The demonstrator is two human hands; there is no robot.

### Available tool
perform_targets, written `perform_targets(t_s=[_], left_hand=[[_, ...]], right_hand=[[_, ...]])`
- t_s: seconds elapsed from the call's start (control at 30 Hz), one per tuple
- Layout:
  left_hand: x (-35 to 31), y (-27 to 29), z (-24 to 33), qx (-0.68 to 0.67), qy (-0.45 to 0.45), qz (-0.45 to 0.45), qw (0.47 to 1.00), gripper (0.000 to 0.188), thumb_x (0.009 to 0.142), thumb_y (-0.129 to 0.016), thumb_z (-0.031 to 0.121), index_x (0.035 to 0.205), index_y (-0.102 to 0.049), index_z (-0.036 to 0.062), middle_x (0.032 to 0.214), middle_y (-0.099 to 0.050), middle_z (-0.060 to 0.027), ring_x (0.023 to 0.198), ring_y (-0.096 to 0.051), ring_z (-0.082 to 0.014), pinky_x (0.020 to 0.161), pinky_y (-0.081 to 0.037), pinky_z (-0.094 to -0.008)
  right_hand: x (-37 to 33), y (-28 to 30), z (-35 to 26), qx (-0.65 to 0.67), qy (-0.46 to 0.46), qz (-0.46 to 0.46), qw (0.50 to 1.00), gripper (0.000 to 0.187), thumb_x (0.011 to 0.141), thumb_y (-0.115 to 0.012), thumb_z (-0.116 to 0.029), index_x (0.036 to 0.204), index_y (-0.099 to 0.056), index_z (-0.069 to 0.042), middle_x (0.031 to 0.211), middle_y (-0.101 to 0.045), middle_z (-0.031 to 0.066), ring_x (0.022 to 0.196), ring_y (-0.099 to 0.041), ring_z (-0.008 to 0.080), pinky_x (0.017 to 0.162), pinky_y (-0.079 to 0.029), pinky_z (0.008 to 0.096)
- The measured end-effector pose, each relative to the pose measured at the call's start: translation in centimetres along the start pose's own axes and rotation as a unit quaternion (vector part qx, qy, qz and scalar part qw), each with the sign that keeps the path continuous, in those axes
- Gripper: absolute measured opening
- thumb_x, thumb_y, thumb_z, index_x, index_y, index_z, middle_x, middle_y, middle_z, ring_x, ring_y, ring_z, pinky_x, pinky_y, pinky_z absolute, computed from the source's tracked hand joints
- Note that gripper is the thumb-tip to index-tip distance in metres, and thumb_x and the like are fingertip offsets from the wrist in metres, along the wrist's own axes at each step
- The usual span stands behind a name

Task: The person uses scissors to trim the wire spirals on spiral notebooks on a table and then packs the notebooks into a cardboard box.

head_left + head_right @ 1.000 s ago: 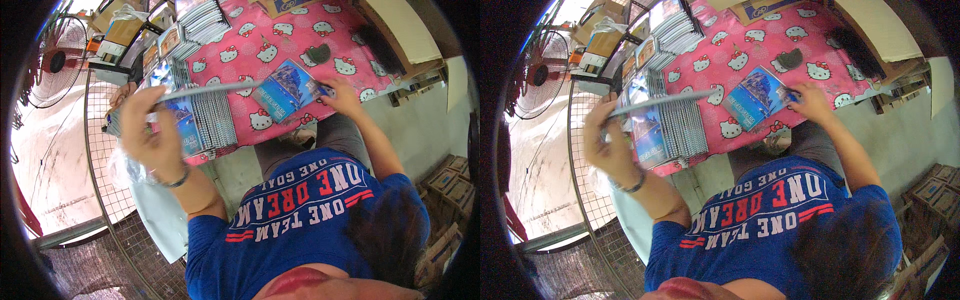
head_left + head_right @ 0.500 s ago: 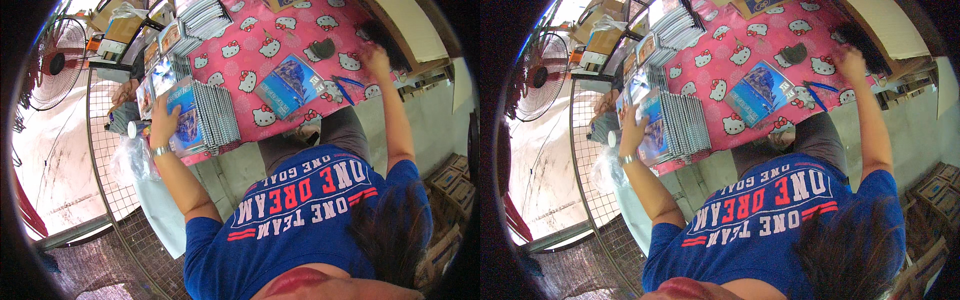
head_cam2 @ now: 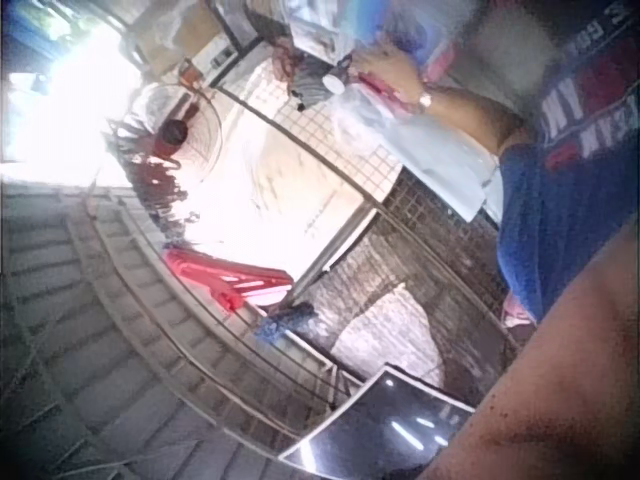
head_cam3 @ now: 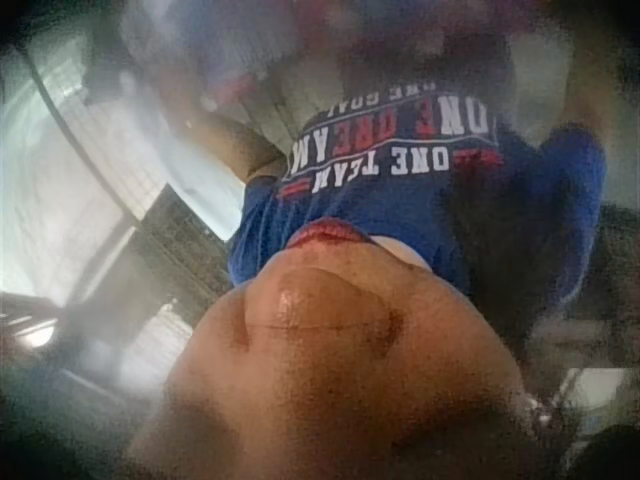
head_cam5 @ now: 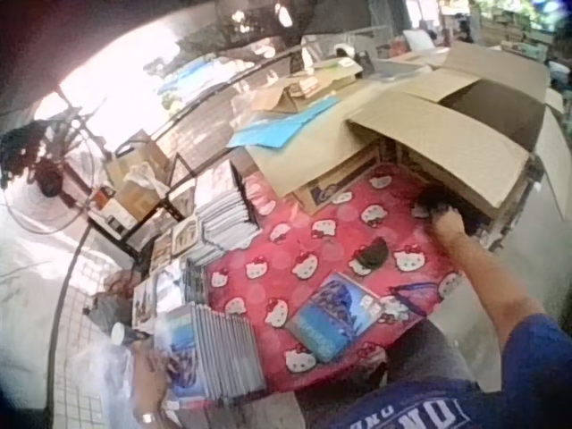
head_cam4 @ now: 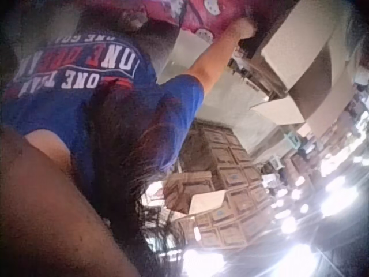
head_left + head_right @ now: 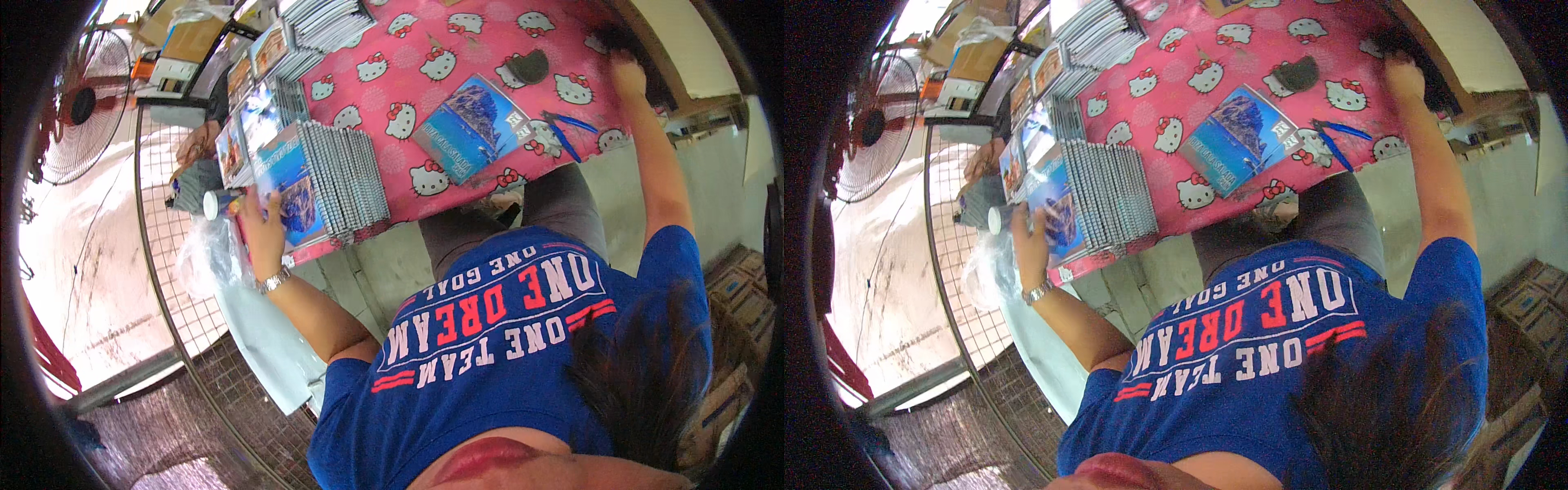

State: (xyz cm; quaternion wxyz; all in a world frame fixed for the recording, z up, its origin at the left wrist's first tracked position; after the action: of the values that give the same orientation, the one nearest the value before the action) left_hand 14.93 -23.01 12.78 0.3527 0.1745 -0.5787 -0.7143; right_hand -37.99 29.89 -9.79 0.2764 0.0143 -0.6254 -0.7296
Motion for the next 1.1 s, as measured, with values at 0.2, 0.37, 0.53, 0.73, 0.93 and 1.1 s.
perform_targets(t_s=[0.2, 0.37, 0.53, 0.73, 0.93, 1.1], left_hand=[[-1.9, -2.4, 22.5, -0.304, -0.272, 0.079, 0.910, 0.027, 0.086, -0.063, 0.005, 0.113, -0.062, 0.0018, 0.113, -0.063, -0.0138, 0.107, -0.060, -0.0297, 0.092, -0.046, -0.0359], [3.1, -25.1, 24.2, -0.233, -0.177, -0.123, 0.948, 0.027, 0.084, -0.061, 0.011, 0.111, -0.064, 0.0038, 0.106, -0.066, -0.0165, 0.102, -0.062, -0.0328, 0.092, -0.047, -0.0392], [5.0, -34.4, 23.2, -0.046, -0.157, -0.157, 0.974, 0.036, 0.079, -0.065, 0.019, 0.113, -0.065, 0.0071, 0.106, -0.065, -0.0165, 0.115, -0.053, -0.0354, 0.098, -0.042, -0.0462], [7.1, -35.8, 20.9, -0.179, -0.035, -0.299, 0.937, 0.031, 0.075, -0.068, 0.020, 0.105, -0.067, 0.0100, 0.110, -0.064, -0.0154, 0.119, -0.048, -0.0363, 0.097, -0.039, -0.0500], [2.4, -20.1, 26.7, -0.198, -0.175, -0.169, 0.950, 0.024, 0.080, -0.058, 0.005, 0.103, -0.062, 0.0096, 0.096, -0.064, -0.0152, 0.092, -0.059, -0.0351, 0.081, -0.046, -0.0448], [-3.6, -17.2, 29.0, -0.029, -0.323, -0.028, 0.945, 0.034, 0.077, -0.054, 0.002, 0.110, -0.059, 0.0092, 0.099, -0.062, -0.0118, 0.097, -0.057, -0.0303, 0.089, -0.041, -0.0445]], right_hand=[[0.0, -0.7, 2.0, -0.047, 0.023, 0.022, 0.998, 0.028, 0.088, -0.050, -0.017, 0.115, -0.059, -0.013, 0.102, -0.062, 0.0158, 0.092, -0.065, 0.0333, 0.077, -0.054, 0.0467], [-0.6, 7.5, -3.2, 0.218, -0.007, 0.123, 0.968, 0.033, 0.085, -0.056, -0.017, 0.117, -0.059, -0.011, 0.104, -0.060, 0.0171, 0.093, -0.062, 0.0365, 0.083, -0.052, 0.0438], [-3.9, 14.1, -3.9, 0.387, 0.031, 0.118, 0.914, 0.026, 0.090, -0.054, -0.021, 0.109, -0.063, -0.006, 0.100, -0.060, 0.0172, 0.093, -0.060, 0.0370, 0.082, -0.050, 0.0418], [-7.4, 15.3, -7.7, 0.481, -0.017, 0.028, 0.876, 0.024, 0.091, -0.056, -0.021, 0.102, -0.064, -0.001, 0.095, -0.060, 0.0179, 0.093, -0.059, 0.0362, 0.081, -0.048, 0.0399], [-10.6, 14.1, -12.7, 0.678, -0.041, -0.017, 0.734, 0.026, 0.088, -0.048, -0.005, 0.112, -0.059, -0.002, 0.101, -0.060, 0.0130, 0.082, -0.060, 0.0260, 0.074, -0.049, 0.0354], [-12.8, 14.0, -17.8, 0.820, -0.064, -0.138, 0.551, 0.049, 0.097, -0.033, -0.031, 0.136, -0.044, -0.004, 0.121, -0.052, 0.0091, 0.083, -0.048, 0.0130, 0.072, -0.040, 0.0263]])
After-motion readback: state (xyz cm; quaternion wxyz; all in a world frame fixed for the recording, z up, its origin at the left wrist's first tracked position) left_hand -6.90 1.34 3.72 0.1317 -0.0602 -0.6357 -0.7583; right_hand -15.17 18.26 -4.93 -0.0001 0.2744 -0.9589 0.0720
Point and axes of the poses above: each hand's wrist, its own x-axis towards the middle knuckle, its own y-axis out of the back of the hand, z = x × y, the point moved 8 cm from there along x, towards the middle knuckle
